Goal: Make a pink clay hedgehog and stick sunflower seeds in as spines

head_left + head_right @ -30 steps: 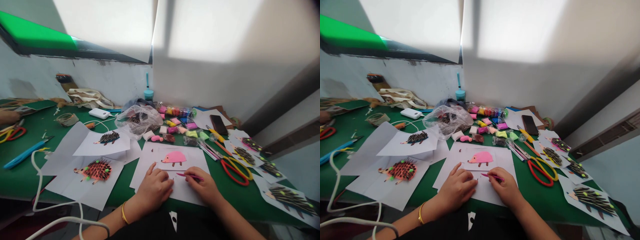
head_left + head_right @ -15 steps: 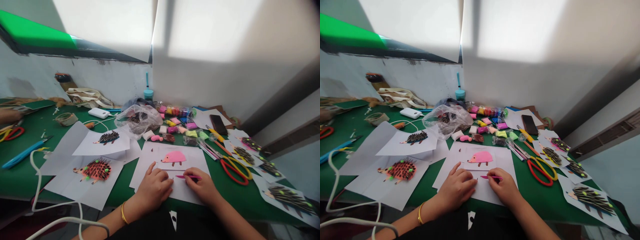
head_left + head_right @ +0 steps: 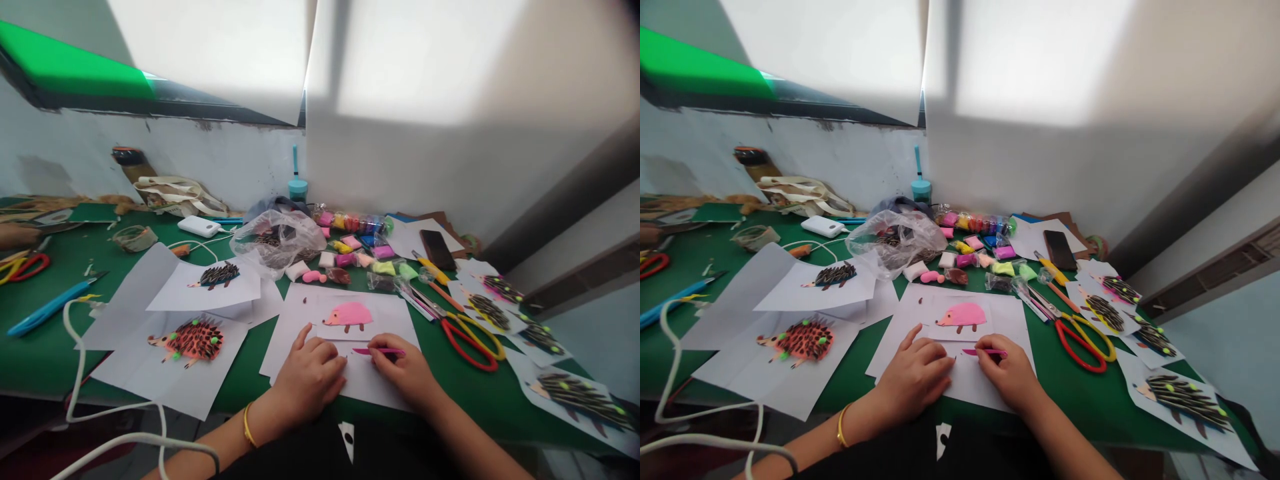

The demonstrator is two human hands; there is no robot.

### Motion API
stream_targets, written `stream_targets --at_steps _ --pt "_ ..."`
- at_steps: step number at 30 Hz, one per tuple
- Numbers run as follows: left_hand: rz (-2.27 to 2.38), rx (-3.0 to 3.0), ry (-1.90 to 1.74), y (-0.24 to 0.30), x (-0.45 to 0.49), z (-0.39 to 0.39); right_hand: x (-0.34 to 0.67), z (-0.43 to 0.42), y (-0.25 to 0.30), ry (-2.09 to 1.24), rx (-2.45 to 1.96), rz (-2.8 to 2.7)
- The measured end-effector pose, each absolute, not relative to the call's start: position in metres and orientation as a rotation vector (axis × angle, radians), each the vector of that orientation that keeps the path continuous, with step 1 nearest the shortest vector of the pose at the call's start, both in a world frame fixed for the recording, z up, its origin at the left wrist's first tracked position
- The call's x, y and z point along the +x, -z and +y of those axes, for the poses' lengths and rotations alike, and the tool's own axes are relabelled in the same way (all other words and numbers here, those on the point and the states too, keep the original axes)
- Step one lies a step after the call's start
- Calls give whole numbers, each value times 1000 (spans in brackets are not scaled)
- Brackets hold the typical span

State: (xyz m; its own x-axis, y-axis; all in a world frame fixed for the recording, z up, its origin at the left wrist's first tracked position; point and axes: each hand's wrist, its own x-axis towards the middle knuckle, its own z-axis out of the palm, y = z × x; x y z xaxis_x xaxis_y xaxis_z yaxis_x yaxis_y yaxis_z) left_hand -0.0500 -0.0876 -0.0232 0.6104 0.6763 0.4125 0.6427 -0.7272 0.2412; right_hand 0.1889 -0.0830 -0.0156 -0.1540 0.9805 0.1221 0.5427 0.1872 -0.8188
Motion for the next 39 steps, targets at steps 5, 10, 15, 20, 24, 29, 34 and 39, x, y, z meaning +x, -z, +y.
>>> stream_targets --at_steps 5,10,15,20,24,29,34,39 --pt "1133 2754 -756 21 -50 -88 187 -84 15 -796 -1432 -1825" --pt "1134 2760 -755 21 -50 -87 186 -84 15 -808 -1430 -1832" --pt "1136 2746 -752 22 -50 -88 186 -84 15 -834 -1416 -1857" --pt "1127 2734 -747 21 -50 -87 185 -83 14 -881 -1433 -1815" --pt "1132 2733 -751 22 -50 -87 186 -84 14 -912 -1444 -1772" --pt "1141 2724 -744 22 -50 -88 186 -82 10 -961 -1440 -1723" --pt "1179 2719 -709 14 -48 -84 179 -73 8 -958 -1430 -1675" --pt "1235 2753 -619 7 -43 -71 171 -68 15 -927 -1416 -1642"
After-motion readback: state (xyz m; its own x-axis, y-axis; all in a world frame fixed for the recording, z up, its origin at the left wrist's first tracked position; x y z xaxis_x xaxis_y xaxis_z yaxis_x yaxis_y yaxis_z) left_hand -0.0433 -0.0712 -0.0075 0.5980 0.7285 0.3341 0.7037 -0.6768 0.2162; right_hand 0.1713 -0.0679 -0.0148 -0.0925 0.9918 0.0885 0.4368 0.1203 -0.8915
